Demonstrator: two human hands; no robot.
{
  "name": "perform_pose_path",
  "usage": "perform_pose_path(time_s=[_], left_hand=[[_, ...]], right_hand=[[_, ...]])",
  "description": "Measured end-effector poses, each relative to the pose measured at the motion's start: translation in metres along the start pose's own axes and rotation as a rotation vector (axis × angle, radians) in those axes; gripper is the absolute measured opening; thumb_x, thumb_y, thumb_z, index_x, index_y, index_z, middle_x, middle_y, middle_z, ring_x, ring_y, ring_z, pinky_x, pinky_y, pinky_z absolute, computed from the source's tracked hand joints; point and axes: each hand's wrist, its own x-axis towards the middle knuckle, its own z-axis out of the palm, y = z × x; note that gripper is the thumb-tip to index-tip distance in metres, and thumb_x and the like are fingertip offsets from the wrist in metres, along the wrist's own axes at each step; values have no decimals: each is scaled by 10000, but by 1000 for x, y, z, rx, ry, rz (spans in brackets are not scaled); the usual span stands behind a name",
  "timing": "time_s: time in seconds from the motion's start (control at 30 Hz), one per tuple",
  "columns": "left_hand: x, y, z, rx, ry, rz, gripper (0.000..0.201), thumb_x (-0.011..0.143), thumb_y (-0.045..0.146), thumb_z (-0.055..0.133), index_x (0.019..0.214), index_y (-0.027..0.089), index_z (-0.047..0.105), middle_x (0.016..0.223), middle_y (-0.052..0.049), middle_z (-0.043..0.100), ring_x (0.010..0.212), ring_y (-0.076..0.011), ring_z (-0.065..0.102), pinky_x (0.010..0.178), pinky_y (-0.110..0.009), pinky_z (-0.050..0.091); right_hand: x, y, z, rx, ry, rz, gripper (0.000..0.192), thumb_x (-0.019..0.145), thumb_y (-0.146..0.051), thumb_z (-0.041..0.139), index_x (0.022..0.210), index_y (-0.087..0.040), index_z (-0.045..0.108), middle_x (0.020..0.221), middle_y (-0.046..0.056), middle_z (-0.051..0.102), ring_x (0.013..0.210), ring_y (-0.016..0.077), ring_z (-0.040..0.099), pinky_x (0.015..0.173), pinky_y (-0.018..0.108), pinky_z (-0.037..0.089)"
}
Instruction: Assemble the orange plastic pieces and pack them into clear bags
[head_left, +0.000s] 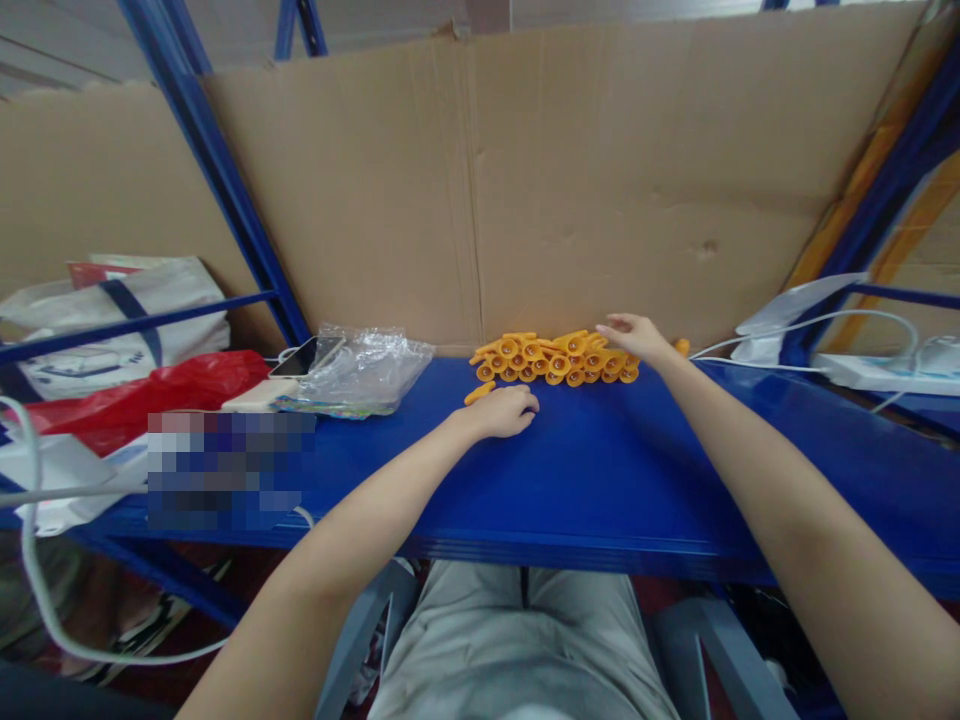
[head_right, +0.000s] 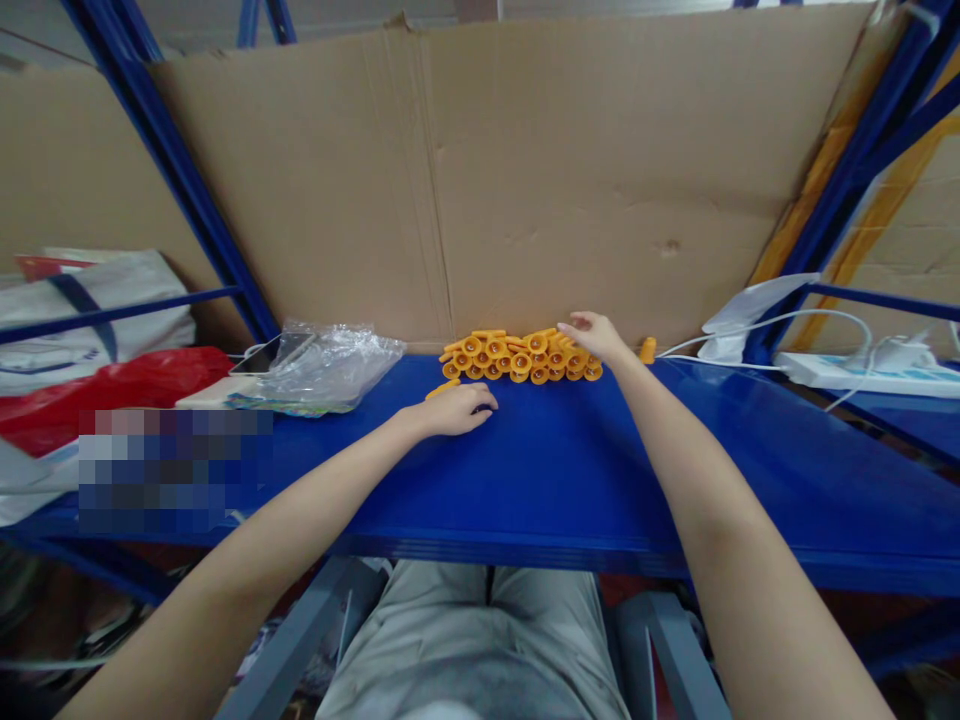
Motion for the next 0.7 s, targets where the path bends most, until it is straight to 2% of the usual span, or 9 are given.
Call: perform_pose_path(time_s=[0.1,0.17,0.4,0.57,0.7], left_hand=[[0,0,1,10,1,2,284,899,200,485,1068,179,712,1106,-82,692,1009,-203,668,902,-288,510],[0,-1,1,14,0,1,282,903,210,488,1076,182,708,1114,-81,689,1019,-204,665,912,-291,506],[0,-1,1,11,0,3,276,909,227,487,1080,192,702,1115,-76,683,1015,-201,663,913,-294,498],[1,-2,3,16,6,11,268,907,228,494,1067,194,706,1096,-70,687,1005,-196,663,900,-284,501],[0,-2,3,-1,12,14,266,904,223,492,1057,193,707,1085,-71,686,993,-194,663,877,-279,508]], right_hand=[[-6,15,-8,34,-71,25,387,823,-378,729,1133,-146,732,1084,138,754,983,274,712,905,441,571],[-11,16,-7,39,-77,-5,349,825,-361,729,1117,-171,741,1083,120,760,984,273,716,900,451,576],[-17,-21,7,-19,-119,-217,394,851,-313,692,1209,-150,714,1114,116,755,980,240,714,909,389,562],[-17,-41,20,-204,-194,-298,238,874,-268,628,1042,-181,772,967,77,781,880,215,717,827,334,547],[-18,-50,26,-437,-144,-295,215,880,-234,580,980,-189,765,936,82,778,881,231,710,812,339,498]])
